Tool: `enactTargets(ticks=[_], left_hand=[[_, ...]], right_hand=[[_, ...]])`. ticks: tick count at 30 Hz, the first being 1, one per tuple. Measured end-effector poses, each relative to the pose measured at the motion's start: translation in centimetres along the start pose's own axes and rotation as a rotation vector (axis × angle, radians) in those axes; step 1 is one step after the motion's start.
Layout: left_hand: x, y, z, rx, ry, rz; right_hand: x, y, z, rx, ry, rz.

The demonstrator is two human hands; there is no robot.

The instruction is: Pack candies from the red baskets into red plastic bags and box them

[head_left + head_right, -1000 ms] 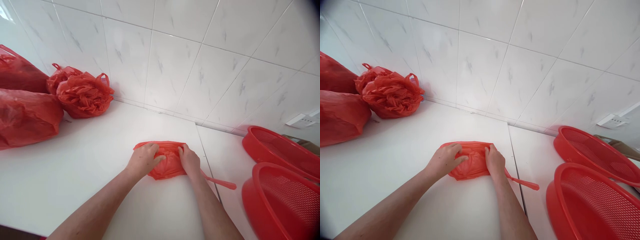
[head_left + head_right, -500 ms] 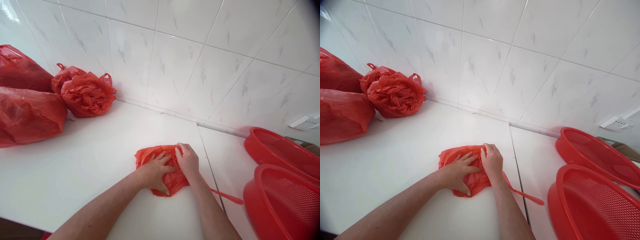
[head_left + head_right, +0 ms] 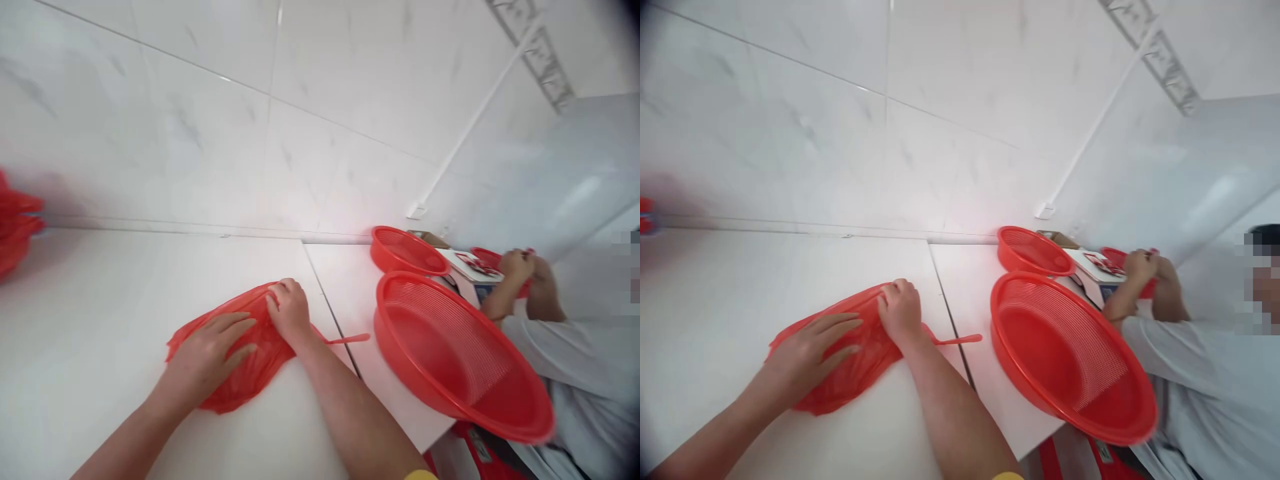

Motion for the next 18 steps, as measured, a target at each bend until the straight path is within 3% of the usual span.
enactTargets(ticks=[3, 6, 9, 12, 15, 18], left_hand=[[0.6, 0.0, 1.6, -0.206, -0.134, -0.07], [2.0, 0.4, 2.1, -0.296, -0.221, -0.035], [4.3, 0.8, 1.8, -0.225, -0.19, 0.151], [6.1, 1.5, 1.3, -0.113, -0.008, 0.402], [7.4, 2.5, 1.1, -0.073, 0.186, 0.638], [8.2, 3.3, 1.1, -0.062, 0.264, 0.778]], right_hand=[[-0.2, 0.8, 0.9, -0.076, -0.029, 0.014], [-0.5, 1.9, 2.0, -0.132, -0.048, 0.023], [-1.0, 3.3, 4.1, -0.186, -0.061, 0.026], [-2.1, 5.3, 7.0, -0.207, -0.054, -0.019], [-3.6, 7.8, 10.3, -0.181, -0.024, -0.073], [-4.6, 9.9, 14.3, -0.158, -0.005, -0.082]])
Point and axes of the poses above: each hand's wrist, its own y-axis away from the middle knuckle, its own z-axis out of the back of the hand, x = y × z, the point moved 7 cm from there along -y, towards the middle knuckle, and after that the axes turned 12 degrees about -z, right-handed, at the moved point
